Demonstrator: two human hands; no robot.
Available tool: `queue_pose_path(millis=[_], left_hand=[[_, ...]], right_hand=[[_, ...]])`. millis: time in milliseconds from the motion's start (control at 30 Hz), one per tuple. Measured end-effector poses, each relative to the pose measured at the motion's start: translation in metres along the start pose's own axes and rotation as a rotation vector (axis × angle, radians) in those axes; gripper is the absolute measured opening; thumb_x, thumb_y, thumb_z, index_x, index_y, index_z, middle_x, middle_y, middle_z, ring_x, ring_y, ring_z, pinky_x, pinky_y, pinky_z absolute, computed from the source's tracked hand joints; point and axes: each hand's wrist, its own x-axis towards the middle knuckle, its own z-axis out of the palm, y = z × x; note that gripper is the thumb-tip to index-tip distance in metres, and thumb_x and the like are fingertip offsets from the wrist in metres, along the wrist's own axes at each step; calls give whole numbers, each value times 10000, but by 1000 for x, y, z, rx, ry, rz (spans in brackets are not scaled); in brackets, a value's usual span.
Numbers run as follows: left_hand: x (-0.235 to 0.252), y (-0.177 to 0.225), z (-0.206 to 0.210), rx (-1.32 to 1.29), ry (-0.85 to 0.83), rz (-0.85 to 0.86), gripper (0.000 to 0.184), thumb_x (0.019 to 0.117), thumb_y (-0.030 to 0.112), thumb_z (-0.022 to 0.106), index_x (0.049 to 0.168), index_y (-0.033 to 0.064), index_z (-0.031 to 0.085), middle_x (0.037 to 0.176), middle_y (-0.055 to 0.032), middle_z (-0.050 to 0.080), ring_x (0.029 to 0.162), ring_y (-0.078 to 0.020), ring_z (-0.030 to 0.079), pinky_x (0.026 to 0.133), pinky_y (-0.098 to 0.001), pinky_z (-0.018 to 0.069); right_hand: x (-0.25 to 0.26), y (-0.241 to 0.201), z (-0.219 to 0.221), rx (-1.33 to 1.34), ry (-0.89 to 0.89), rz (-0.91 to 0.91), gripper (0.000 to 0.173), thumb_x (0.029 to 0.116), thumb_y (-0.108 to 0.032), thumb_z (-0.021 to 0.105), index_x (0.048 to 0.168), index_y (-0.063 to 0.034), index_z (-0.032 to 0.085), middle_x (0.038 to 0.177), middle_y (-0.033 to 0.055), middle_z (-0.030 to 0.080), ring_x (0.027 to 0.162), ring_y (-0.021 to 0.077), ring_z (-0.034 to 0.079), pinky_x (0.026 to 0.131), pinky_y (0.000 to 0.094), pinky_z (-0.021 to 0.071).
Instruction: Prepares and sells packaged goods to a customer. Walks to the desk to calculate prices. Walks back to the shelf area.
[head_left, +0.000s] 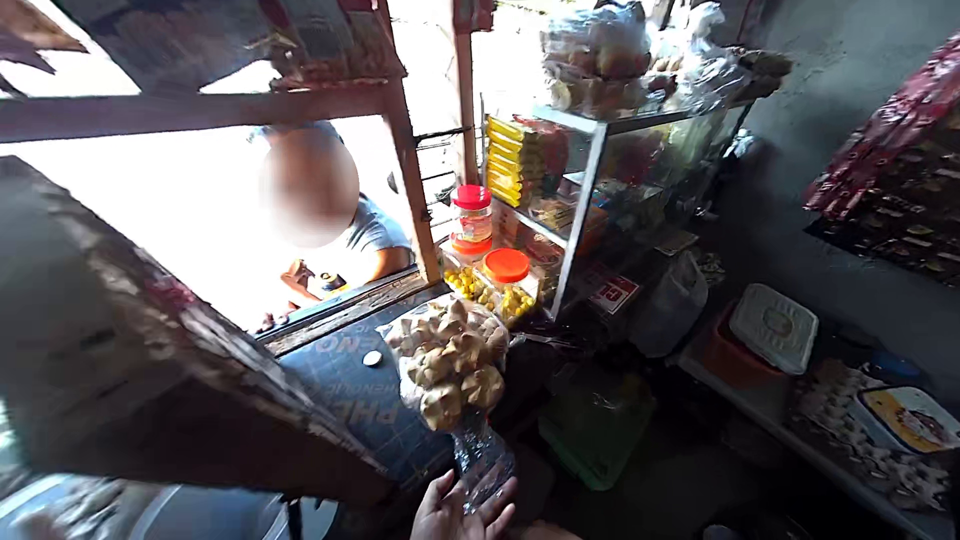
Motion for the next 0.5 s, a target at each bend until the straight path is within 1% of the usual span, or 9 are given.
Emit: queue_pose_path(millis=[33,100,133,167,200,233,333,433,500], left_hand=[[-2,-2,1,6,22,-3,577,1078,430,168,1478,87,402,1358,-235,598,1155,-408,652,882,-531,569],[-2,-2,-2,25,56,4,542,1076,417,198,1429,83,439,1322,-226,617,1127,-399,660,859,-519,573],[-2,0,-5,37,58,8,531,1077,411,199,1409,75,443,1298,-222,628,1108,-390,669,854,-506,578],[-1,0,-10,54,56,8,520,1082,400,200,1403,65,435,1286,-223,633,1093,-381,678,848,-489,584],[0,-1,-15,70,56,7,512,1085,385,204,1401,55,436,1273,-224,643,1083,-369,687,849,-472,588],[0,-1,-19,80,60,3,508,1087,370,207,1405,51,442,1266,-218,650,1083,-357,690,861,-462,585],[-2,-2,-28,56,80,-13,484,1087,339,228,1389,57,481,1254,-205,655,1078,-349,688,887,-468,576],[1,-2,-33,7,83,-6,468,1085,327,249,1313,42,542,1205,-204,678,1071,-354,693,898,-477,574],[4,-3,-33,-10,87,-9,461,1088,326,255,1304,33,537,1209,-212,669,1083,-363,684,907,-480,570]], right_hand=[[0,-4,5,33,35,8,544,1029,-327,607,1424,41,541,1286,324,634,1230,467,606,1085,634,422],[3,-11,11,91,164,-4,488,990,-281,660,1322,73,607,1152,308,692,1100,444,675,1008,620,487],[2,-17,9,145,219,7,459,982,-233,665,1307,86,606,1138,297,695,1083,417,681,1005,589,496],[1,-21,7,218,281,12,442,974,-176,663,1323,86,590,1144,275,698,1066,370,692,998,544,515],[1,-21,4,283,338,21,432,966,-139,655,1337,70,582,1163,243,701,1044,323,704,982,504,537],[1,-21,0,324,357,39,435,973,-115,634,1367,54,560,1211,224,691,1052,301,705,982,483,545],[6,-18,-11,325,318,66,471,978,-92,611,1421,39,517,1290,224,656,1101,306,689,1005,475,533],[9,-17,-11,317,255,74,476,988,-97,615,1431,38,505,1307,221,651,1113,304,687,1019,471,525],[7,-22,-6,337,190,82,482,987,-77,614,1435,50,492,1298,233,647,1100,306,687,1015,467,523]])
